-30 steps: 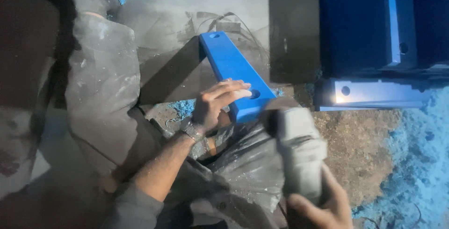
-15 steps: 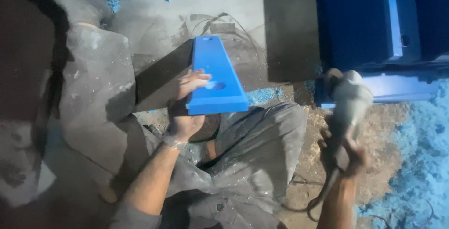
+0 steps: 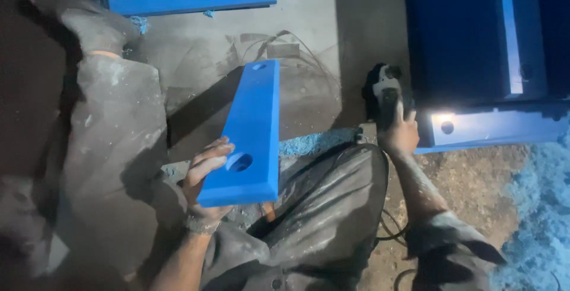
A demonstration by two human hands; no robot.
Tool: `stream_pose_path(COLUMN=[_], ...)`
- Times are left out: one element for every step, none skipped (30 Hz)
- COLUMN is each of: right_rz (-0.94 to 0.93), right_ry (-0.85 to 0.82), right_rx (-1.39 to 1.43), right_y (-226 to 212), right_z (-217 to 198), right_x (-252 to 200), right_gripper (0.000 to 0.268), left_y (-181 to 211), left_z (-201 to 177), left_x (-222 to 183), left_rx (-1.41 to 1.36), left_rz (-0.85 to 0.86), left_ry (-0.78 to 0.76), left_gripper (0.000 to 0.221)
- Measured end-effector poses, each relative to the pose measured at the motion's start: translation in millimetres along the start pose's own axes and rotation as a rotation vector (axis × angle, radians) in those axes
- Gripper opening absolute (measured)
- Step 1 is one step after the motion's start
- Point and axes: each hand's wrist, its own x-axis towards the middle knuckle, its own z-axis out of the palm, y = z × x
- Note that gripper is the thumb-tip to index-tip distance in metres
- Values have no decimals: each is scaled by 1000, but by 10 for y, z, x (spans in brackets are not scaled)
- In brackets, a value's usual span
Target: Refining and smoothing the edges of blue plastic components using an angle grinder and a manual deburring tool.
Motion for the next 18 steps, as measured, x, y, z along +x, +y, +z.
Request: stream_pose_path(right_rz=[0, -51, -102, -101, -121, -142, -142, -169, -197, -191, -199, -211, -209, -217, -224, -224, -255, -290], right_ry=[0, 64, 128, 123, 175, 232, 231, 256, 281, 280, 306, 335, 338, 282, 226, 229, 239, 246], right_rx=[0, -87, -174, -175, -215, -255, -257, -288, -319, -323, -376, -427, -427, -337, -247, -246, -121, 8], right_y=[58, 126, 198, 298, 401, 507, 723, 953, 1187, 1229, 1270, 1280, 1136, 995, 852, 742, 629, 501], right_z=[116, 240, 365, 488, 610, 719, 958, 1195, 1428, 1444, 1454, 1469, 1308, 1163, 1018, 901, 782, 672], right_x=[84, 143, 199, 255, 306, 376, 479, 534, 580, 581, 578, 603, 540, 433, 326, 291, 252, 209], right_gripper=[88, 88, 89, 89, 87, 87, 87, 70, 55, 55, 43, 32, 32, 39, 46, 46, 59, 73], left_y=[-21, -30, -37, -35, -29, -29, -21, 4, 34, 45, 62, 79, 69, 75, 82, 72, 66, 72], left_z=[8, 13, 20, 14, 8, 15, 30, 34, 39, 63, 85, 96, 118, 127, 133, 144, 150, 144], left_x=[3, -8, -24, 3, 27, 58, 90, 108, 123, 138, 152, 176, 200, 207, 213, 227, 242, 247], left_rx=[0, 31, 62, 63, 64, 63, 63, 89, 115, 109, 117, 128, 125, 109, 92, 91, 78, 68], left_rz=[0, -12, -23, -28, -9, 13, 11, -3, -17, -18, -24, -25, -23, -8, 6, 10, 27, 42], left_ry=[0, 38, 76, 74, 63, 54, 54, 46, 37, 33, 23, 14, 14, 1, -12, -11, -25, -37], left_gripper=[55, 54, 52, 52, 55, 58, 58, 58, 57, 57, 55, 54, 54, 56, 58, 58, 59, 60])
